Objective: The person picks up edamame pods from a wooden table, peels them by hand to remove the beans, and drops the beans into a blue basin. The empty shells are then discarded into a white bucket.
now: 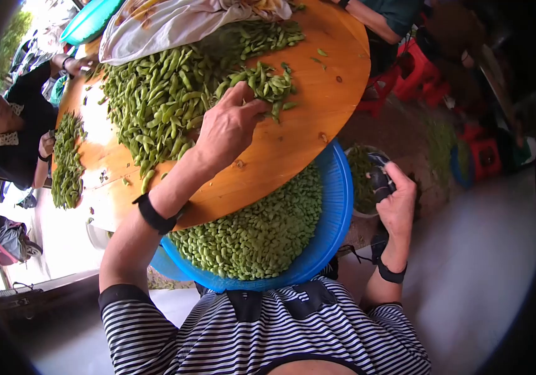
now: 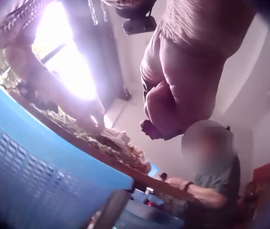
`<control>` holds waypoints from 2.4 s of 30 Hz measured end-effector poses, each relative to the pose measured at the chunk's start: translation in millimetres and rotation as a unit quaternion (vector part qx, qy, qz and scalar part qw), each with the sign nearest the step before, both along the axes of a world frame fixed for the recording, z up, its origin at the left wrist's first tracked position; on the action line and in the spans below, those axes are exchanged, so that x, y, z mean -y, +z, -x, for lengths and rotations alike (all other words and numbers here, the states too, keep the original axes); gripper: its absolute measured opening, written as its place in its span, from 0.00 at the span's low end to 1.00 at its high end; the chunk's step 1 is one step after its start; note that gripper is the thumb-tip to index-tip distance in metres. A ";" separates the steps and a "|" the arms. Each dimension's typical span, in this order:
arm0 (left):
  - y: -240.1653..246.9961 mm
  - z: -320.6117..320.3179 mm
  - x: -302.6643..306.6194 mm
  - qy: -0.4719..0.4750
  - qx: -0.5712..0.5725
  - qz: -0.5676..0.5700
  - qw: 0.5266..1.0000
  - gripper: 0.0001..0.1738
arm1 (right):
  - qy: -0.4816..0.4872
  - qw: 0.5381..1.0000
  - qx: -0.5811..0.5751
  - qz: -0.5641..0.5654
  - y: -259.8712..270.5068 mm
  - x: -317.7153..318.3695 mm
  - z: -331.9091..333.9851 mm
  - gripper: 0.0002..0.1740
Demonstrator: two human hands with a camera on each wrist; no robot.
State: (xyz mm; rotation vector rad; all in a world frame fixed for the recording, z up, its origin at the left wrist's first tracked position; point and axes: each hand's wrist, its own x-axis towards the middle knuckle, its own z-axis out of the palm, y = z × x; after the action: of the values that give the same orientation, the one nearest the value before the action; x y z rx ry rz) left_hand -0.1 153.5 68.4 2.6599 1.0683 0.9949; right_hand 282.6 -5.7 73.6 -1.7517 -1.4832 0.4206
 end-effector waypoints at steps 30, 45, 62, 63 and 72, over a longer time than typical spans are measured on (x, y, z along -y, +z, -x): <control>-22.7 -12.2 139.2 -0.213 0.543 0.723 0.371 0.05 | 0.251 0.729 -0.615 0.165 10.1 10.6 76.3 0.12; -1.0 6.5 119.8 -0.144 0.333 0.737 0.571 0.19 | 0.234 0.921 -0.278 0.138 17.2 13.6 81.0 0.06; -20.5 -19.3 145.9 -0.090 0.536 0.721 0.431 0.13 | 0.206 0.978 -0.015 0.004 8.8 19.3 100.0 0.20; -18.1 -19.6 148.2 -0.071 0.538 0.723 0.429 0.14 | 0.208 0.978 -0.015 -0.015 8.2 20.1 101.7 0.20; -20.3 15.9 150.8 -0.173 0.342 0.667 0.638 0.19 | 0.155 0.940 -0.282 0.112 22.5 20.7 73.5 0.03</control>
State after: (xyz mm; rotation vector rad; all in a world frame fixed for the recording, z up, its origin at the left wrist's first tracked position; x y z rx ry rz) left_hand -16.0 2.6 48.0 1.0138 0.5870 0.5689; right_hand 209.0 -26.3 96.1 -1.3845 -1.3142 1.1885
